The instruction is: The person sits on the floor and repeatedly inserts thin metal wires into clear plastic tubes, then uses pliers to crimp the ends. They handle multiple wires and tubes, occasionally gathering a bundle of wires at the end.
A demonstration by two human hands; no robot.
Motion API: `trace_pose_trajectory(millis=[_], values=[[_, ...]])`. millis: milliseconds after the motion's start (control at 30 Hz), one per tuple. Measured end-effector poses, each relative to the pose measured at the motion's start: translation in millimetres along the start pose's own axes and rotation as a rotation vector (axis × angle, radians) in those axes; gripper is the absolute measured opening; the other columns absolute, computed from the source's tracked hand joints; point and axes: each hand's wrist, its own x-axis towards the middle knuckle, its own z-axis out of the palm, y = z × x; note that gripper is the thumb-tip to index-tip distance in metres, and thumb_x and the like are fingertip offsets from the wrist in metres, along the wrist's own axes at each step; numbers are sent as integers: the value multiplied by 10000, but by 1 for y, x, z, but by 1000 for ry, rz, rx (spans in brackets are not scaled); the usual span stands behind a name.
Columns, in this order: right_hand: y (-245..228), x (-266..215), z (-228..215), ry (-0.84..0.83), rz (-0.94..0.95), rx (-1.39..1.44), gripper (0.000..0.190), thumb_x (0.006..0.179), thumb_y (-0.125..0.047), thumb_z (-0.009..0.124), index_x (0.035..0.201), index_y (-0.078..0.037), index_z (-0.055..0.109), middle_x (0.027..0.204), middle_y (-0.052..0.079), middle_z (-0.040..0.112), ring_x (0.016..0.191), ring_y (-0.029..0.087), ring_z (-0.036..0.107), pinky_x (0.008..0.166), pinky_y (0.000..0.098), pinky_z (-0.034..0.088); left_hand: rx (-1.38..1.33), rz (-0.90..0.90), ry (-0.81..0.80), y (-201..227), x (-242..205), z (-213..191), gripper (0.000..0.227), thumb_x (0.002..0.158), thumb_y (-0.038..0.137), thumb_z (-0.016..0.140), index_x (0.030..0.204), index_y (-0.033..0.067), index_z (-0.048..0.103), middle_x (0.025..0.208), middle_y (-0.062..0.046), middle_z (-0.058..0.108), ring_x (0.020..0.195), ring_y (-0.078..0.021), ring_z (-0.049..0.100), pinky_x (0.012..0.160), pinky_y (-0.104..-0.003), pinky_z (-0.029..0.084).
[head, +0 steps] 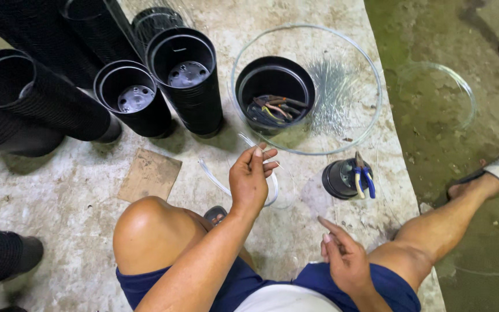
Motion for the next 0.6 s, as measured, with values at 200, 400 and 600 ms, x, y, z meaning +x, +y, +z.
trace_pose_trajectory(millis=[200,400,600], values=[[28,1,29,-345,247,228,383,1007,-146,546,1357,-76,684,569,-59,383,503,69,353,469,240,309,-204,-115,-34,-3,-10,6,327,1026,227,576,1214,-16,689,816,-6,635,663,-70,580,613,-222,489],[31,-2,45,-539,349,231,354,1021,-147,543,1328,-63,700,568,-57,424,511,67,382,492,240,340,-180,-55,-98,-1,-19,6,297,1014,230,642,1177,3,744,699,81,460,582,-14,337,491,-210,261],[28,1,46,-519,332,174,348,1023,-155,543,1318,-75,710,558,-43,468,513,71,434,510,234,391,-206,-70,-152,3,-25,4,296,1014,241,648,1168,7,744,666,101,429,547,-8,308,469,-211,236]])
